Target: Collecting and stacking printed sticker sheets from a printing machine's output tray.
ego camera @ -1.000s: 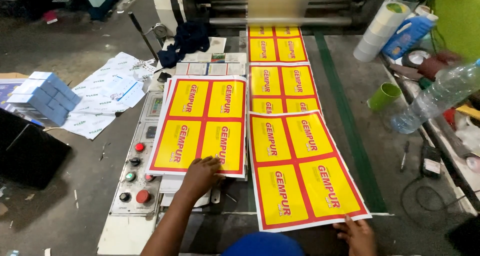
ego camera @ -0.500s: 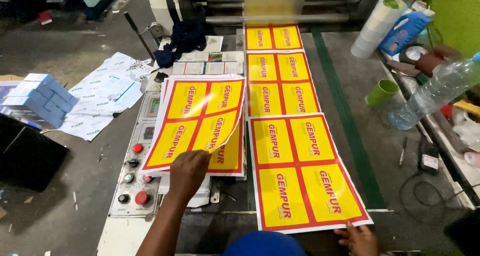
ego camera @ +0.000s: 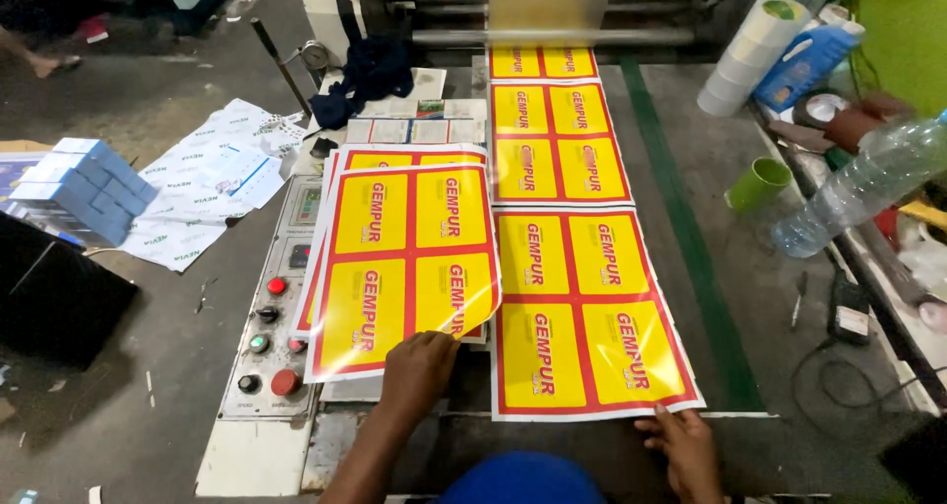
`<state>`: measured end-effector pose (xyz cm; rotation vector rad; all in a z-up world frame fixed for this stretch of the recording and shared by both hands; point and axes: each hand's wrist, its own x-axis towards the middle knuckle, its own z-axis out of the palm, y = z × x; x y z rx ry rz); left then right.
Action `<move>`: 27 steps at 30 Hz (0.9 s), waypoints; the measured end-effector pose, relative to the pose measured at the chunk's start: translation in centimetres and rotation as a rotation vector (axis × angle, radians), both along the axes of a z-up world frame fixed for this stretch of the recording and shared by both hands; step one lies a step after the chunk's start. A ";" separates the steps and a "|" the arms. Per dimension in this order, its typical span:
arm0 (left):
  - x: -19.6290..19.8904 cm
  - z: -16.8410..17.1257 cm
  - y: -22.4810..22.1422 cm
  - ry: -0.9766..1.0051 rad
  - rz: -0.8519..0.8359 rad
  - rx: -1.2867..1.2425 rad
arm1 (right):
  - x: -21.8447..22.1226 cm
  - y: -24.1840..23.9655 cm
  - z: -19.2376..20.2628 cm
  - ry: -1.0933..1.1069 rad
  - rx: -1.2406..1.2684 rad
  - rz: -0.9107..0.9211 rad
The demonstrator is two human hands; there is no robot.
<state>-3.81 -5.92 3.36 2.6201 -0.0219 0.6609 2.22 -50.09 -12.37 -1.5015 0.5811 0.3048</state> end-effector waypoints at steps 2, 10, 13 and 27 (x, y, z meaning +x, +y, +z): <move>0.0 0.1 -0.5 -0.010 -0.018 -0.017 | 1.3 0.8 0.4 -0.125 0.050 0.041; -0.7 0.3 -2.0 0.003 -0.069 -0.192 | 1.9 1.8 2.6 0.121 -0.064 0.038; -0.7 -0.5 -3.6 -0.023 -0.227 -0.225 | 0.5 3.8 1.6 0.141 -0.055 0.097; 0.8 -2.3 -7.3 0.016 -0.618 -0.018 | -0.2 10.6 1.6 -0.036 0.169 0.404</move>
